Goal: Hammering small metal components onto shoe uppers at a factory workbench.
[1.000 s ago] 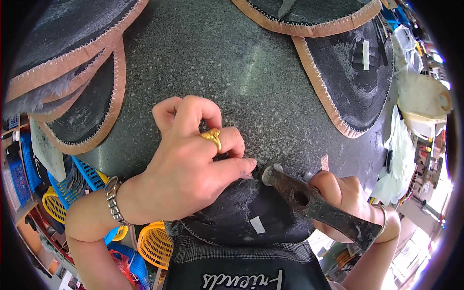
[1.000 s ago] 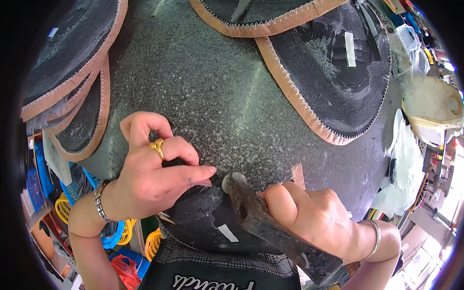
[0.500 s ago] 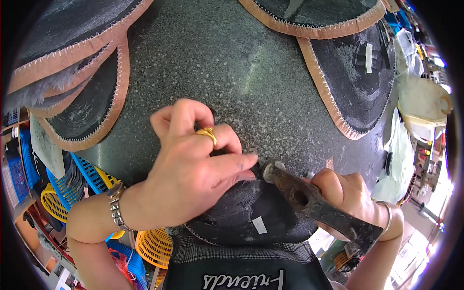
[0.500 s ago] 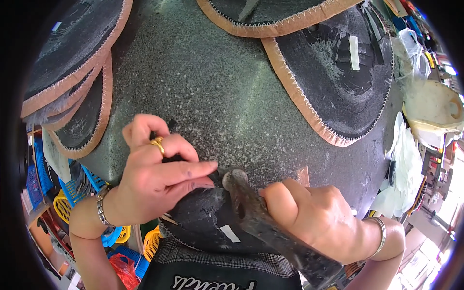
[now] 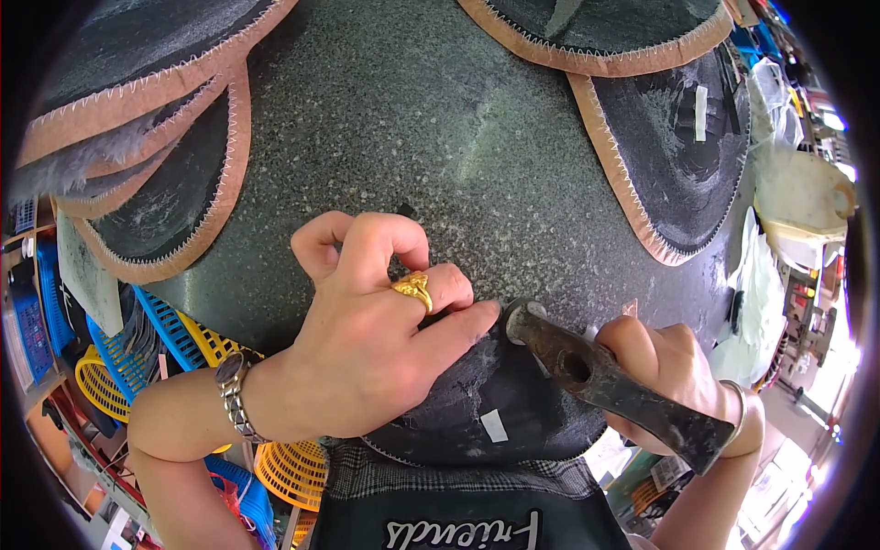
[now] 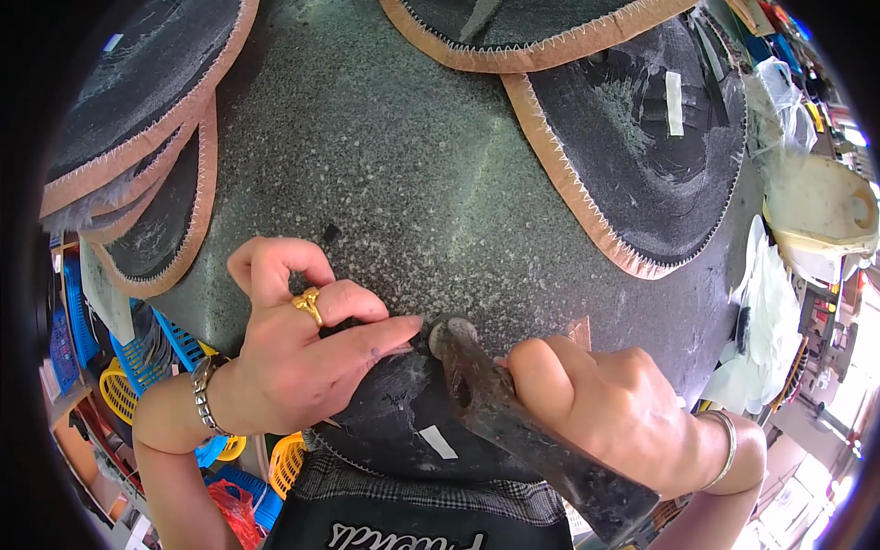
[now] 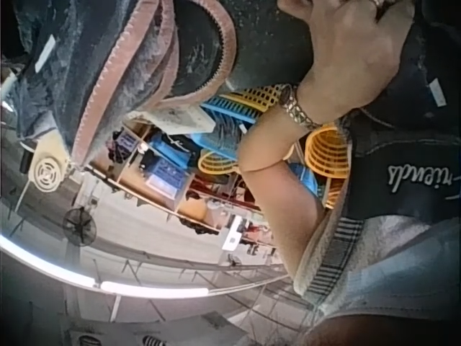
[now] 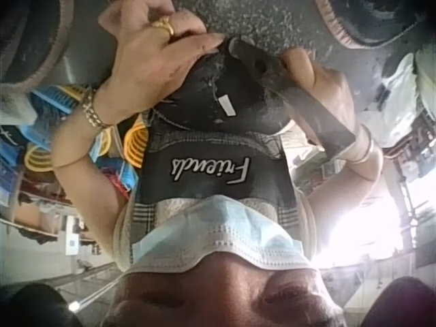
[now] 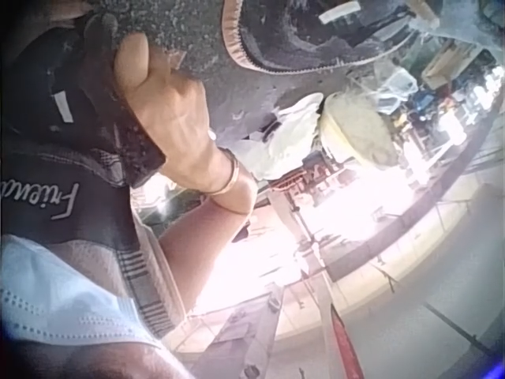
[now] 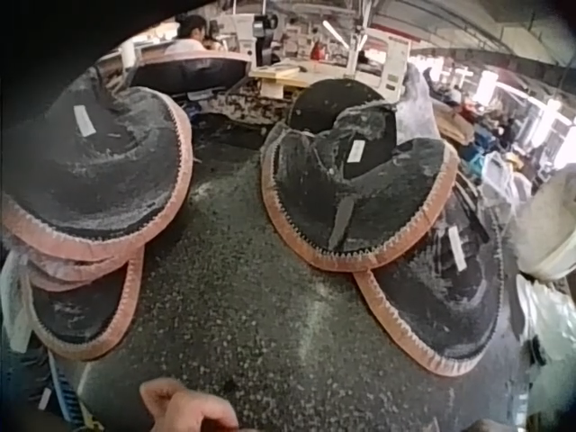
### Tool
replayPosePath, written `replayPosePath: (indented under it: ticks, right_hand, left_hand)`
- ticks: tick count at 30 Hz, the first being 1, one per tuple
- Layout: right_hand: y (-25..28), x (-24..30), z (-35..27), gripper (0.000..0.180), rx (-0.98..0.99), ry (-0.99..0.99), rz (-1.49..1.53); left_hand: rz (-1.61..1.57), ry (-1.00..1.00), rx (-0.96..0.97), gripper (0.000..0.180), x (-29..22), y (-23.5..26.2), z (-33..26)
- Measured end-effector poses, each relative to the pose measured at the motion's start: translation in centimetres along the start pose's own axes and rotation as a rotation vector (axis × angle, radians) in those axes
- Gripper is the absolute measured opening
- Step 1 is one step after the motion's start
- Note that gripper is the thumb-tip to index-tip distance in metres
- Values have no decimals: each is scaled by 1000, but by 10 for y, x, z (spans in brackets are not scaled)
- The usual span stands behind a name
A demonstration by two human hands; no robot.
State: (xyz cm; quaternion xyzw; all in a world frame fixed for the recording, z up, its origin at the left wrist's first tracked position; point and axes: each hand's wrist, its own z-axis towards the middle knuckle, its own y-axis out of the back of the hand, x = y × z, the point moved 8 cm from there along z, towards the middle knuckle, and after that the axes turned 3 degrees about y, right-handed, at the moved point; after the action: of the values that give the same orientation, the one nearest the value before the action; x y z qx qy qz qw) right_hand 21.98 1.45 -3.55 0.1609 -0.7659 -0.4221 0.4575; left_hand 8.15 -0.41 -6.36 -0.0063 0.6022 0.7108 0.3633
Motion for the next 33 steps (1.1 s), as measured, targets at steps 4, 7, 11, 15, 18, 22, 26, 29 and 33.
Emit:
replayPosePath:
  ticks: [4,7,11,15,18,22,26,29,33]
  right_hand:
    - [-5,-3,-1,33,17,-24,-14]
    - [4,2,1,28,-68,-39,-81]
    - [-2,10,10,20,18,80,-237]
    - [-8,7,7,20,47,71,-293]
    - [-10,4,2,20,19,78,-209]
    - [-3,2,9,20,-4,37,-82]
    - [8,10,5,21,-49,29,-220]
    - [7,8,9,22,-111,-33,-176]
    - [1,4,18,21,37,41,-252]
  left_hand:
    - [35,-22,-21,28,-3,1,-3]
    - [103,-79,-17,28,-12,5,0]
    - [96,-57,38,27,-13,6,0]
    - [19,145,-48,25,4,3,-4]
    - [-174,162,-56,25,8,-1,-5]
    - [-107,128,-51,26,5,1,-7]
    - [-13,55,-39,30,-7,2,-5]
    - [62,34,-46,31,-9,3,-8]
    - [93,9,-45,31,-11,3,-9]
